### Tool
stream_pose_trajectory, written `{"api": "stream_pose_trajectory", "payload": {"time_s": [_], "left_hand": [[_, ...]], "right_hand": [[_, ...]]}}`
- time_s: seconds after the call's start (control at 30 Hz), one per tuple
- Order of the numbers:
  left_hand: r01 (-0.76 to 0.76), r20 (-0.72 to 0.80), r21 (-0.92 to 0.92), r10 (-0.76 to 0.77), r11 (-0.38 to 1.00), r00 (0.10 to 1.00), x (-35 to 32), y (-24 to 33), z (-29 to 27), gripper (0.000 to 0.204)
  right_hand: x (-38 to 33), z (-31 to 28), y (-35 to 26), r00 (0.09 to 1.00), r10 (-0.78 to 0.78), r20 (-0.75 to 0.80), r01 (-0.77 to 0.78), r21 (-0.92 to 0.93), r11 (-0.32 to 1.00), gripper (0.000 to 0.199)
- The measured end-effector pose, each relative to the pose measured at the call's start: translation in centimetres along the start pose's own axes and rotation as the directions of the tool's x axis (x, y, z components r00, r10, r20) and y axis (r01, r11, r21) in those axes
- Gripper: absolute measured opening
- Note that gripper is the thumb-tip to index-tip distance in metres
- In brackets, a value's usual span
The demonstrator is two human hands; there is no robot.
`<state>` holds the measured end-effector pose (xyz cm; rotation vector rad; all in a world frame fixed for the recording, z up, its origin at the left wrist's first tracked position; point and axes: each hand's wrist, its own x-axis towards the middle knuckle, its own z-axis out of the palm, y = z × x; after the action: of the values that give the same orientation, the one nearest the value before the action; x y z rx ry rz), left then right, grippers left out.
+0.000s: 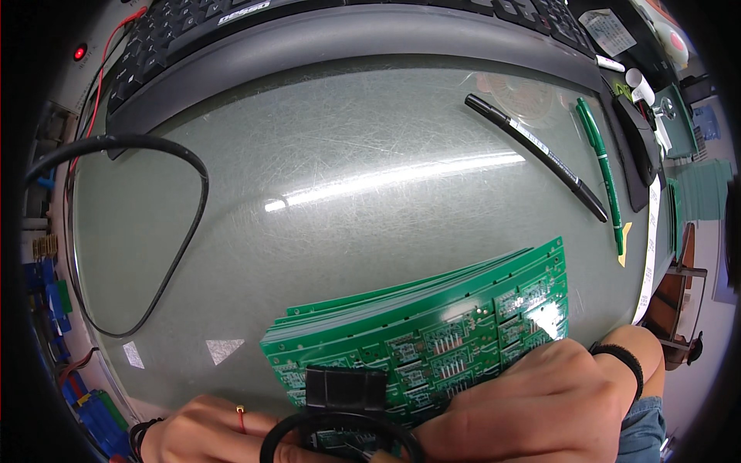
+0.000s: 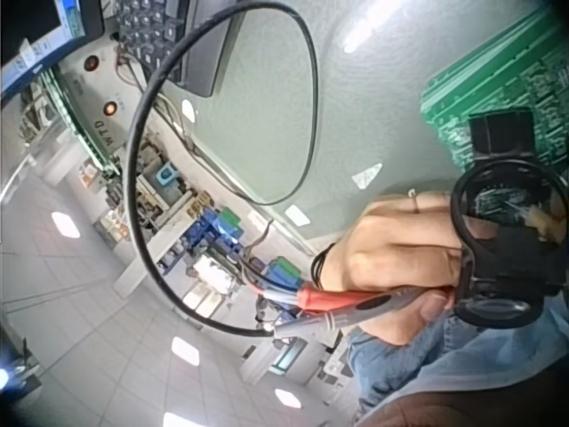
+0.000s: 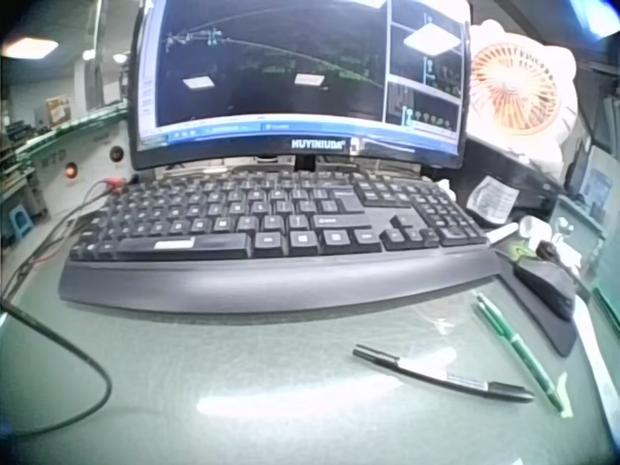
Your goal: Testing a printed circuit board using a multimeter probes and viewing results on a computer monitor.
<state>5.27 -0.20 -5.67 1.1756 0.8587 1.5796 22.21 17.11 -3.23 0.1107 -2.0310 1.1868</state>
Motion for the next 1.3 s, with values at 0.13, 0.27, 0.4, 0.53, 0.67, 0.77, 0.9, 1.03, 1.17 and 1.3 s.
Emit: {"api": "stream_pose_trajectory", "payload": {"time_s": [0.13,0.27,0.4,0.53,0.67,0.77,0.9,1.03,1.17,1.3], "left_hand": [[0.001,0.019,-0.004,-0.001,1.000,1.000,0.0,-0.5,-0.2,0.020],[0.012,0.027,0.014,-0.013,1.000,1.000,-0.3,-0.2,-0.3,0.020],[0.007,0.052,0.007,-0.007,1.000,0.999,-0.2,-0.6,-0.7,0.020],[0.019,0.058,0.025,-0.020,1.000,0.998,-0.5,-0.5,-1.1,0.021],[0.017,0.079,0.020,-0.019,1.000,0.997,-0.4,-0.9,-1.5,0.021],[0.018,0.091,0.025,-0.021,1.000,0.996,-0.4,-1.0,-1.8,0.021],[0.021,0.105,0.034,-0.024,0.999,0.994,-0.4,-0.8,-2.0,0.021],[0.022,0.119,0.045,-0.028,0.999,0.993,-0.3,-0.7,-2.2,0.021],[0.023,0.140,0.046,-0.029,0.999,0.990,-0.1,-0.9,-2.3,0.022],[0.027,0.156,0.051,-0.035,0.998,0.987,0.1,-0.9,-2.5,0.022]], "right_hand": [[0.8,-1.2,-0.1,0.974,-0.039,0.223,0.047,-0.033,0.998,0.019],[-1.2,0.2,0.1,0.992,-0.006,0.127,0.006,0.001,1.000,0.018],[0.1,-0.1,-0.3,1.000,-0.024,0.010,0.024,-0.031,0.999,0.018],[-0.9,-1.1,0.5,0.960,-0.061,0.272,0.075,-0.043,0.996,0.019],[0.0,0.2,-0.3,1.000,-0.017,-0.026,0.017,-0.021,1.000,0.020],[-0.1,0.2,-0.2,0.999,-0.030,-0.011,0.030,-0.005,1.000,0.021],[-0.3,0.2,-0.2,0.999,-0.031,-0.013,0.031,0.006,1.000,0.021],[0.6,-1.2,-0.5,0.975,0.007,0.222,-0.009,0.007,1.000,0.019],[-2.4,0.6,0.0,0.997,0.049,0.055,-0.054,0.094,0.994,0.017],[-1.7,0.0,0.2,0.995,0.022,0.098,-0.026,0.041,0.999,0.015]]}}
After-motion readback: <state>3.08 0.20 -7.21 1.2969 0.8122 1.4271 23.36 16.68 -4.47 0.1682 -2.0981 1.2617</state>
